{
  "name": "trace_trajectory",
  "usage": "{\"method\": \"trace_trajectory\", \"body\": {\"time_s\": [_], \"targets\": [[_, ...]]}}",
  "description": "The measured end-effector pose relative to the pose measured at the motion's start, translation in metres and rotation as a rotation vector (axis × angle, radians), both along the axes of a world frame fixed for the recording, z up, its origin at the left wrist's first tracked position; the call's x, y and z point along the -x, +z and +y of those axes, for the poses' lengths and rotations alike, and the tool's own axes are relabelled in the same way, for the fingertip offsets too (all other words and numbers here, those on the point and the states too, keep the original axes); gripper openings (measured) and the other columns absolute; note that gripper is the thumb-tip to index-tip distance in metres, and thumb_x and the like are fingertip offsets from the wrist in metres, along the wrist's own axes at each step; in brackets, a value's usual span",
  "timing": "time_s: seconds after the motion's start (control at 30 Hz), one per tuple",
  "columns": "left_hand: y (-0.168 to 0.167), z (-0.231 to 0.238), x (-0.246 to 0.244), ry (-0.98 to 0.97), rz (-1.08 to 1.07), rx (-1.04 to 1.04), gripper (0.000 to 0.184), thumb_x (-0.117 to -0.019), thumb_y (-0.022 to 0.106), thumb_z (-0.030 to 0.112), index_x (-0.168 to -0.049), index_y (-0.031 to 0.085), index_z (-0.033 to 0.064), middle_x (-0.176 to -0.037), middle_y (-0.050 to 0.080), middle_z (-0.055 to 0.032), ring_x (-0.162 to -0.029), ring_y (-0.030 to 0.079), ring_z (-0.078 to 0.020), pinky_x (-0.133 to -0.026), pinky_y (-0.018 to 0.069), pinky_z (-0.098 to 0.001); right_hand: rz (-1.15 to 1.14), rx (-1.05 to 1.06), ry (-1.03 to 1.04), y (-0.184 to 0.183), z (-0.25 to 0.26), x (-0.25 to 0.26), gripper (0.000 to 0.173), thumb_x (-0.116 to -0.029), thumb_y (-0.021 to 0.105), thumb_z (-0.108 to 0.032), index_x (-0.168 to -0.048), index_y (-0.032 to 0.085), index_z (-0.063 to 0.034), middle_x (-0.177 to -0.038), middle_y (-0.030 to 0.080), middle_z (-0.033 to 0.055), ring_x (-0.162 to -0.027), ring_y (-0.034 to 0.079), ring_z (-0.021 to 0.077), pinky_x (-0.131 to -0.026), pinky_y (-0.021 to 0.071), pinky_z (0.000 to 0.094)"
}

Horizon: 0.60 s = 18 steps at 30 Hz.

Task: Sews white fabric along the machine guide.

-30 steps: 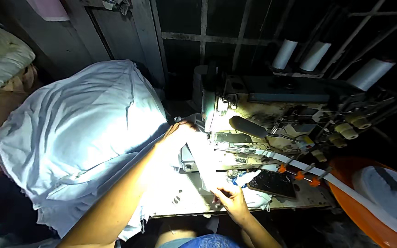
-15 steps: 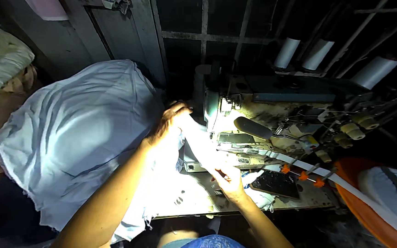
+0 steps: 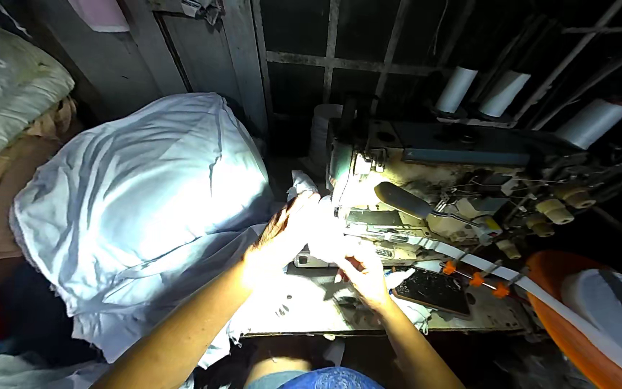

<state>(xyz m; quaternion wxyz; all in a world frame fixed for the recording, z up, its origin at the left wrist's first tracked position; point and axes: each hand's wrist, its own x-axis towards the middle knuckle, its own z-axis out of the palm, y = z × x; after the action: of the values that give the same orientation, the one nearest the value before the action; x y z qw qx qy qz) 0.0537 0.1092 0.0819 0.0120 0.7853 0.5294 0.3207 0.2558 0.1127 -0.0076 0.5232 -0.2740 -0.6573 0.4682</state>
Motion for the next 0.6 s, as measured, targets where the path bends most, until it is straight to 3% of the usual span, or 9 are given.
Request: {"method": "trace_trajectory", "body": {"time_s": [0.1, 0.23, 0.33, 0.4, 0.43, 0.47, 0.5, 0.6], "targets": [[-0.015, -0.002, 0.004, -0.039, -0.022, -0.238, 0.045, -0.0907, 0.062, 0.004, -0.132, 0.059, -0.0122, -0.137, 0.06, -0.0275, -0.125, 0.062, -0.0376, -0.106, 0.048, -0.0463, -0.026, 0.049, -0.012, 0.012, 0.008, 0.002, 0.01, -0.095, 0.06, 0.0, -0.099, 0.065, 0.0075, -0.073, 0.067, -0.0006, -0.058, 0.062, 0.001, -0.057, 0.0553, 0.0182], [-0.032, -0.012, 0.014, -0.024, 0.054, -0.327, 0.044, -0.0895, 0.063, 0.006, -0.13, 0.061, -0.0104, -0.141, 0.058, -0.0276, -0.129, 0.06, -0.0385, -0.109, 0.0464, -0.0459, 0.018, 0.188, 0.011, 0.02, 0.015, 0.004, 0.011, -0.0984, 0.055, 0.0, -0.094, 0.065, 0.0015, -0.064, 0.065, -0.0046, -0.048, 0.059, 0.0017, -0.049, 0.0536, 0.0186], [-0.016, -0.04, 0.02, -0.043, 0.063, -0.061, 0.056, -0.092, 0.064, 0.017, -0.14, 0.054, -0.0103, -0.146, 0.054, -0.0274, -0.136, 0.054, -0.0381, -0.114, 0.0407, -0.0463, 0.013, 0.209, 0.027, 0.023, 0.015, 0.003, 0.01, -0.0986, 0.055, 0.0, -0.095, 0.064, 0.0007, -0.065, 0.065, -0.0045, -0.048, 0.059, 0.0019, -0.049, 0.0538, 0.0184], [0.004, -0.051, 0.032, -0.174, 0.007, 0.092, 0.082, -0.0771, 0.076, 0.036, -0.139, 0.052, -0.0125, -0.141, 0.058, -0.0269, -0.135, 0.054, -0.0337, -0.115, 0.0394, -0.0413, -0.012, 0.193, 0.035, 0.023, 0.015, 0.002, 0.008, -0.0978, 0.056, -0.001, -0.097, 0.064, 0.0013, -0.067, 0.065, -0.0046, -0.05, 0.059, 0.0018, -0.05, 0.0538, 0.0184], [0.009, -0.048, 0.04, -0.195, -0.009, 0.052, 0.083, -0.0697, 0.079, 0.04, -0.131, 0.059, -0.0126, -0.131, 0.064, -0.0252, -0.126, 0.061, -0.0317, -0.108, 0.0457, -0.0402, -0.032, 0.172, 0.043, 0.022, 0.015, 0.001, 0.007, -0.097, 0.057, -0.001, -0.098, 0.064, 0.0017, -0.068, 0.065, -0.0047, -0.051, 0.06, 0.0012, -0.051, 0.0536, 0.0179], [0.011, -0.038, 0.048, -0.181, -0.015, -0.033, 0.07, -0.0685, 0.08, 0.033, -0.12, 0.066, -0.0118, -0.122, 0.068, -0.0241, -0.116, 0.066, -0.0321, -0.1, 0.0515, -0.0425, -0.058, 0.148, 0.047, 0.022, 0.014, 0.001, 0.007, -0.0958, 0.059, -0.002, -0.098, 0.064, 0.0027, -0.07, 0.066, -0.0042, -0.053, 0.06, 0.0008, -0.052, 0.0535, 0.0177], [0.011, -0.026, 0.057, -0.148, -0.004, -0.097, 0.055, -0.0724, 0.077, 0.023, -0.116, 0.068, -0.0099, -0.123, 0.068, -0.0229, -0.115, 0.066, -0.0327, -0.099, 0.0526, -0.0448, -0.088, 0.129, 0.051, 0.022, 0.014, 0.002, 0.007, -0.0945, 0.061, -0.002, -0.098, 0.064, 0.0038, -0.071, 0.066, -0.0033, -0.054, 0.06, 0.0008, -0.053, 0.0539, 0.0178], [-0.005, 0.005, 0.082, -0.136, -0.077, 0.072, 0.046, -0.0852, 0.069, 0.005, -0.128, 0.062, -0.0092, -0.142, 0.057, -0.0236, -0.134, 0.054, -0.0326, -0.114, 0.0413, -0.0465, -0.175, 0.12, 0.047, 0.029, 0.009, 0.006, 0.012, -0.0932, 0.065, -0.004, -0.099, 0.064, 0.0061, -0.07, 0.065, -0.0019, -0.055, 0.06, 0.0013, -0.055, 0.0537, 0.0186]]}}
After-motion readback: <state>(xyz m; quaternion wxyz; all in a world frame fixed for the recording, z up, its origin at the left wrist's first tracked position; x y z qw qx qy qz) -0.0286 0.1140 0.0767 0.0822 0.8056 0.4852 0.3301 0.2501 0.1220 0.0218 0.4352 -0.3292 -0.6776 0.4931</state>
